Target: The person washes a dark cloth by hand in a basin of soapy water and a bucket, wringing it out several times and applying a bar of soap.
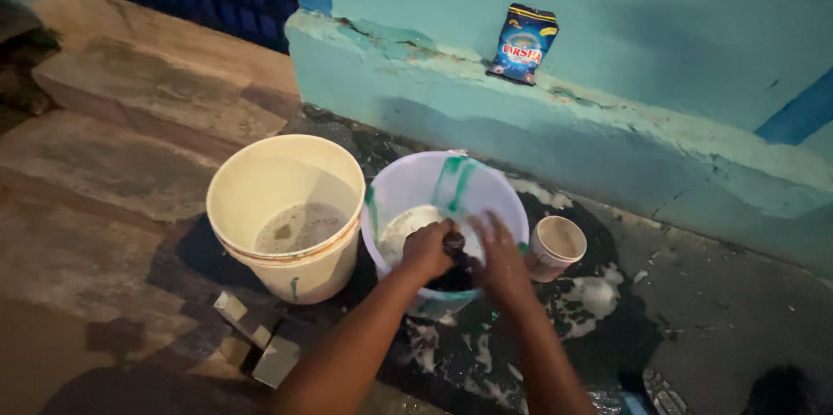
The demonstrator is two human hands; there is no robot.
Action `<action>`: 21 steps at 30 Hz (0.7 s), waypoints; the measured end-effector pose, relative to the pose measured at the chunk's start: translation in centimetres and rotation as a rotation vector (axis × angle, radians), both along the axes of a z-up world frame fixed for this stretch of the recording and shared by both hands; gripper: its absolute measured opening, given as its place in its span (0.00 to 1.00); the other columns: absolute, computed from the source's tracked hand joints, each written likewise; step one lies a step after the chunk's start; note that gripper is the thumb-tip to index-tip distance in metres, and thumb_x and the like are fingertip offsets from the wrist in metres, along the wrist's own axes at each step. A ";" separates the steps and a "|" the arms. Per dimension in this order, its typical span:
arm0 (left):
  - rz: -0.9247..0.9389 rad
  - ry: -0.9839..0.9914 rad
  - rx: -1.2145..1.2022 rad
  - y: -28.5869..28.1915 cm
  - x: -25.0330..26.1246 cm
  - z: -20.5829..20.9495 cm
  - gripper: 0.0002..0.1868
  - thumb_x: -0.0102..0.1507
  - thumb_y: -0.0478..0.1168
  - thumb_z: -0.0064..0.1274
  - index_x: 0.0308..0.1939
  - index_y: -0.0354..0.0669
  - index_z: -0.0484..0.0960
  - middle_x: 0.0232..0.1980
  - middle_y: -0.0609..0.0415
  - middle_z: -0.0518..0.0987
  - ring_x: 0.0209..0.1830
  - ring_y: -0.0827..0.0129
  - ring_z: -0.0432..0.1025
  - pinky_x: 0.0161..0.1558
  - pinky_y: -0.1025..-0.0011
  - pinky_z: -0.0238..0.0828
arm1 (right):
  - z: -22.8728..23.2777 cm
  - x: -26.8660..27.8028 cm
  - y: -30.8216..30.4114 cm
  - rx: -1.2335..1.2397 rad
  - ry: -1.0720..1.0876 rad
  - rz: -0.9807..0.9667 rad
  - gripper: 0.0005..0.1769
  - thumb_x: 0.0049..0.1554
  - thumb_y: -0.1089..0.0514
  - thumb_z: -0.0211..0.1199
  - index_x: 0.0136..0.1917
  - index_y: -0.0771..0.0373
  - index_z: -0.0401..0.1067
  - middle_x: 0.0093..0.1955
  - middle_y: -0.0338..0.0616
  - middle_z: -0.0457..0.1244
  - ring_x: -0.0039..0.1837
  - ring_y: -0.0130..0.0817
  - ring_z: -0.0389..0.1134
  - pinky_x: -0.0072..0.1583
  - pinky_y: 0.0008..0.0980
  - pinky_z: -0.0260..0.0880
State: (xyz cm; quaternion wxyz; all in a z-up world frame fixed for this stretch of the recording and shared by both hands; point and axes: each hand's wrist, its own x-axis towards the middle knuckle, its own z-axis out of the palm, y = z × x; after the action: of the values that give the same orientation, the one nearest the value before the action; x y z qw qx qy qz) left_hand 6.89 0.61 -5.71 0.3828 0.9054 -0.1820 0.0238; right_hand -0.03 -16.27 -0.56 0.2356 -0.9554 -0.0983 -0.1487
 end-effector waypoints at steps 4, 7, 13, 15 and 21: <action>-0.193 0.252 0.282 0.0 0.1 0.8 0.34 0.47 0.43 0.71 0.57 0.54 0.78 0.54 0.46 0.81 0.55 0.49 0.75 0.54 0.54 0.74 | -0.1 1.0 -0.8 -0.100 0.088 -0.057 0.53 0.43 0.59 0.75 0.77 0.49 0.53 0.74 0.61 0.55 0.76 0.60 0.54 0.71 0.52 0.60; -0.387 0.328 0.630 -1.0 -0.2 1.4 0.34 0.47 0.42 0.71 0.57 0.53 0.78 0.53 0.46 0.81 0.55 0.49 0.76 0.54 0.53 0.74 | -0.6 1.2 0.2 -0.275 0.194 -0.074 0.54 0.44 0.55 0.75 0.79 0.44 0.52 0.75 0.58 0.54 0.77 0.58 0.52 0.68 0.53 0.61; -0.599 0.502 0.907 -2.3 2.5 0.9 0.35 0.46 0.40 0.70 0.58 0.52 0.78 0.53 0.46 0.81 0.54 0.50 0.76 0.53 0.53 0.75 | -2.3 0.9 -1.3 -0.306 0.080 0.029 0.48 0.48 0.55 0.68 0.79 0.44 0.54 0.74 0.53 0.59 0.74 0.53 0.60 0.65 0.52 0.65; -0.648 0.511 0.891 -3.8 4.7 0.5 0.35 0.46 0.39 0.70 0.58 0.52 0.78 0.53 0.46 0.82 0.53 0.50 0.77 0.52 0.53 0.75 | -2.9 0.9 -1.7 -0.290 0.123 0.057 0.45 0.49 0.55 0.66 0.78 0.44 0.56 0.73 0.49 0.60 0.73 0.49 0.62 0.65 0.52 0.64; -0.723 0.492 0.835 -9.2 8.7 -5.3 0.36 0.46 0.37 0.70 0.59 0.51 0.78 0.52 0.45 0.82 0.52 0.51 0.77 0.51 0.52 0.76 | -3.8 1.5 -0.7 -0.294 0.034 -0.110 0.33 0.58 0.51 0.65 0.74 0.57 0.61 0.71 0.51 0.63 0.69 0.50 0.64 0.60 0.54 0.66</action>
State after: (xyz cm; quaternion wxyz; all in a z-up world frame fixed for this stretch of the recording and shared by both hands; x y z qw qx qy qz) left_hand 15.56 -8.58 -11.01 0.0096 0.8388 -0.3782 -0.3916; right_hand 1.46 -16.96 -4.40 0.0861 -0.9859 -0.0624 -0.1294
